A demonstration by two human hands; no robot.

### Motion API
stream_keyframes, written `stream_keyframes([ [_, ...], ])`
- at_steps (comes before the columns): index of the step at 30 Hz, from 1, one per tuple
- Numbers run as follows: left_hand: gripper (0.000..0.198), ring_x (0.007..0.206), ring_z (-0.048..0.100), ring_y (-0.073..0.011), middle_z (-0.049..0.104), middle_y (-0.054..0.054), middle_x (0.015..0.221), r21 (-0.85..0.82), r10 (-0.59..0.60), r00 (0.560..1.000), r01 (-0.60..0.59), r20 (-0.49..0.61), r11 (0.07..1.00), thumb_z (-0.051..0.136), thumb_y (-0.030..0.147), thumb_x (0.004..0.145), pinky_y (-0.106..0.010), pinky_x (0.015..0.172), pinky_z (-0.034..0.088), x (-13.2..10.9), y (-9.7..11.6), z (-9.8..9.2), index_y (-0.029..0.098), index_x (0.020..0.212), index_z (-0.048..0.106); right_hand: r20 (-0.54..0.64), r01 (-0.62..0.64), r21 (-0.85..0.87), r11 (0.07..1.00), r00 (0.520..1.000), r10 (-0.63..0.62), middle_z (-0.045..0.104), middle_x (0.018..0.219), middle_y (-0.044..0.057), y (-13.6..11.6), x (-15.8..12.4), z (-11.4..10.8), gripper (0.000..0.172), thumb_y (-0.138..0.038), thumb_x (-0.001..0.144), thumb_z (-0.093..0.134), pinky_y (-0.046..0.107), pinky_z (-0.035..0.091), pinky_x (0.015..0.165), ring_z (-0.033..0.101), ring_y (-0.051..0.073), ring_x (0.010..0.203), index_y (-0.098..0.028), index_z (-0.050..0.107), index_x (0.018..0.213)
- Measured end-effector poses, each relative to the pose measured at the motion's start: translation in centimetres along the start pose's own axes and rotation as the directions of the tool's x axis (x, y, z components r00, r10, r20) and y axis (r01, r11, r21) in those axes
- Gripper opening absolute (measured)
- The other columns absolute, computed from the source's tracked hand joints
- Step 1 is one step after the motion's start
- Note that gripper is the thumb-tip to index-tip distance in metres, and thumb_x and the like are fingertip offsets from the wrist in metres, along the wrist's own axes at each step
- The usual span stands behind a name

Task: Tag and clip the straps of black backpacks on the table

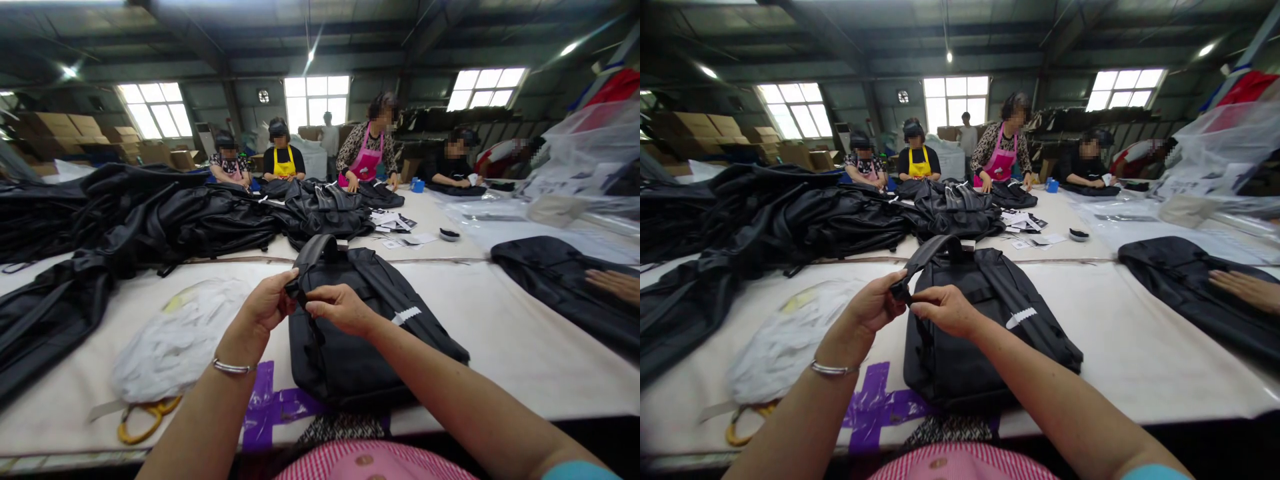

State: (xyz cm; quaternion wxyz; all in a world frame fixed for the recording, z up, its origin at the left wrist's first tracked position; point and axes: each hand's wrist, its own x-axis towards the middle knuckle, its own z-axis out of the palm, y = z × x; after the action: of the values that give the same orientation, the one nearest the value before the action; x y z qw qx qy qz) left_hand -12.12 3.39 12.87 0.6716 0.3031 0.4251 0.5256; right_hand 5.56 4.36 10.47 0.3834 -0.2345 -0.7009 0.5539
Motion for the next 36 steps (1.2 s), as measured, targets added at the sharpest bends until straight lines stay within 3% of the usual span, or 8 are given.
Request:
stream_keyframes([
  [5, 0.023, 0.039, 0.049, -0.0096, 0.055, 0.002, 0.048, -0.034, -0.081, 0.990, 0.085, 0.113, 0.996, 0.068, 0.030, 0.075, -0.022, 0.043, 0.045, 0.5, -0.9, -0.5, 0.013, 0.062, 0.057, 0.063, -0.072, 0.102, 0.992, 0.996, 0.065, 0.062, 0.064, 0.001, 0.1, -0.3, 0.0, 0.029, -0.041, 0.076, 0.068, 0.024, 0.040, 0.056, 0.051, 0.011, 0.057, -0.014, 0.075, 0.085],
  [9, 0.028, 0.037, 0.047, -0.0095, 0.051, 0.002, 0.044, -0.075, -0.138, 0.971, 0.155, 0.195, 0.985, 0.066, 0.031, 0.076, -0.020, 0.040, 0.040, 0.6, -1.2, -0.6, 0.014, 0.056, 0.054, 0.105, -0.116, 0.225, 0.968, 0.990, 0.094, 0.060, 0.064, 0.001, 0.7, -0.5, 0.0, 0.031, -0.045, 0.077, 0.068, 0.024, 0.040, 0.057, 0.049, 0.010, 0.057, -0.014, 0.075, 0.082],
  [17, 0.034, 0.034, 0.039, -0.0065, 0.043, 0.004, 0.040, -0.090, -0.173, 0.958, 0.198, 0.228, 0.976, 0.069, 0.032, 0.072, -0.018, 0.036, 0.035, 0.8, -1.6, 0.0, 0.016, 0.051, 0.047, 0.128, -0.206, 0.398, 0.894, 0.977, 0.168, 0.063, 0.067, 0.002, 2.2, -0.7, 0.2, 0.036, -0.048, 0.073, 0.072, 0.023, 0.042, 0.057, 0.052, 0.011, 0.058, -0.014, 0.074, 0.085],
  [21, 0.037, 0.035, 0.043, -0.0080, 0.044, 0.003, 0.040, -0.072, -0.185, 0.952, 0.208, 0.243, 0.975, 0.067, 0.034, 0.073, -0.021, 0.040, 0.040, 0.7, -2.1, -0.1, 0.016, 0.050, 0.047, 0.143, -0.182, 0.354, 0.917, 0.980, 0.139, 0.061, 0.062, 0.001, 1.9, -0.9, 0.1, 0.033, -0.046, 0.078, 0.068, 0.023, 0.042, 0.056, 0.051, 0.010, 0.056, -0.013, 0.073, 0.079],
  [26, 0.038, 0.042, 0.056, -0.0186, 0.047, 0.000, 0.039, -0.041, -0.259, 0.914, 0.285, 0.311, 0.958, 0.061, 0.038, 0.077, -0.036, 0.050, 0.052, 0.8, -2.8, -0.4, 0.017, 0.048, 0.048, 0.180, -0.134, 0.233, 0.963, 0.979, 0.092, 0.063, 0.063, 0.002, 1.3, -1.0, -0.1, 0.034, -0.045, 0.083, 0.061, 0.023, 0.043, 0.055, 0.053, 0.011, 0.056, -0.014, 0.070, 0.074],
  [29, 0.038, 0.041, 0.056, -0.0196, 0.047, 0.000, 0.039, -0.057, -0.275, 0.902, 0.310, 0.332, 0.949, 0.060, 0.038, 0.078, -0.040, 0.053, 0.054, 0.8, -3.2, -0.5, 0.017, 0.048, 0.049, 0.182, -0.129, 0.197, 0.972, 0.979, 0.093, 0.061, 0.060, 0.001, 1.2, -1.0, -0.3, 0.032, -0.042, 0.083, 0.060, 0.023, 0.042, 0.054, 0.052, 0.011, 0.054, -0.014, 0.068, 0.070],
  [32, 0.038, 0.039, 0.054, -0.0187, 0.048, 0.000, 0.039, -0.046, -0.298, 0.911, 0.323, 0.284, 0.945, 0.060, 0.039, 0.078, -0.037, 0.049, 0.053, 0.9, -3.6, -0.4, 0.017, 0.048, 0.049, 0.169, -0.150, 0.156, 0.976, 0.978, 0.124, 0.062, 0.060, 0.001, 1.5, -0.9, -0.2, 0.026, -0.035, 0.080, 0.060, 0.023, 0.042, 0.054, 0.053, 0.012, 0.055, -0.014, 0.067, 0.067],
  [36, 0.025, 0.038, 0.051, -0.0125, 0.055, 0.001, 0.047, -0.089, -0.163, 0.987, 0.163, 0.011, 0.983, 0.066, 0.029, 0.073, -0.025, 0.041, 0.045, 1.4, -4.5, 0.2, 0.015, 0.058, 0.054, -0.014, -0.157, 0.012, 0.988, 0.988, 0.157, 0.057, 0.056, -0.002, 2.2, -0.9, 0.6, 0.016, -0.023, 0.075, 0.059, 0.021, 0.036, 0.051, 0.048, 0.010, 0.052, -0.015, 0.063, 0.061],
])
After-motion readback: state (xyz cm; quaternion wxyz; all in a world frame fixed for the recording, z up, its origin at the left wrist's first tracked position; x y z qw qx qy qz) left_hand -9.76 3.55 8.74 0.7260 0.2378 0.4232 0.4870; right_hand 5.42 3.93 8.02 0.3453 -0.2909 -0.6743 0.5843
